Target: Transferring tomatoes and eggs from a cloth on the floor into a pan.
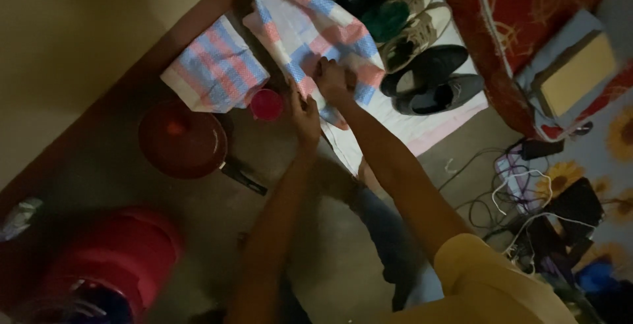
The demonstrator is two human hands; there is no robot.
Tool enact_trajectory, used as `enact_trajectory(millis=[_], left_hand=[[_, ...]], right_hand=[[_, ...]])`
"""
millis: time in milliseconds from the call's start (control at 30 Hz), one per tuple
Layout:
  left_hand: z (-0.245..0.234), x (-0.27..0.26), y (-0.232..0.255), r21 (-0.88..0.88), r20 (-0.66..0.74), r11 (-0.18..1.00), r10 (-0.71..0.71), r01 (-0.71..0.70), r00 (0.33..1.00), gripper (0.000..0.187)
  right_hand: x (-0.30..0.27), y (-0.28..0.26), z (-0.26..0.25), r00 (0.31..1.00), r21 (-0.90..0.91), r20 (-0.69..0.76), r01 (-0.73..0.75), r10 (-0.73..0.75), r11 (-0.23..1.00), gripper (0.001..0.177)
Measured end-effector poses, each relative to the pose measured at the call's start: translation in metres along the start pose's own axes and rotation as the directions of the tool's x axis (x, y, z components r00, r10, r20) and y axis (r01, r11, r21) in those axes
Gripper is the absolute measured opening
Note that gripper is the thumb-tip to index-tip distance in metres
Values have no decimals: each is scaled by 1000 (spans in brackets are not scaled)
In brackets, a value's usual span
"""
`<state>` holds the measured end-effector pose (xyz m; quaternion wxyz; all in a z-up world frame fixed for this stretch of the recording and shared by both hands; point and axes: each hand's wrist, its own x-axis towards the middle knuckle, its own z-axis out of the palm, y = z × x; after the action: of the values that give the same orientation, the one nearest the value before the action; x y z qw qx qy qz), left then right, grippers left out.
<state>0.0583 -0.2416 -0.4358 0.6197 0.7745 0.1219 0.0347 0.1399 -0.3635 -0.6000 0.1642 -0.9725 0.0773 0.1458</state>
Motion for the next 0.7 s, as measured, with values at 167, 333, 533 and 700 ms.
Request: enact_trajectory(millis=[167, 333, 533, 700], left_hand=[[6, 4, -5, -95, 76, 984, -141, 148, 987, 66], [0, -6, 52, 96, 86, 980, -181, 173, 980, 63], [-20, -7, 199, -236, 93, 971, -24, 46, 995, 57], [-50, -12, 316, -506, 256, 823, -143, 259, 956, 56]], right_hand=[[-37, -40, -113, 984, 401, -151, -27, 95, 916, 27], [-95, -91, -246, 973, 938, 26, -104, 230, 332, 31], [-159, -114, -334, 964, 973, 229, -232, 137, 2, 45], [-203, -149, -398, 939, 950, 292, -263, 180, -169, 43]])
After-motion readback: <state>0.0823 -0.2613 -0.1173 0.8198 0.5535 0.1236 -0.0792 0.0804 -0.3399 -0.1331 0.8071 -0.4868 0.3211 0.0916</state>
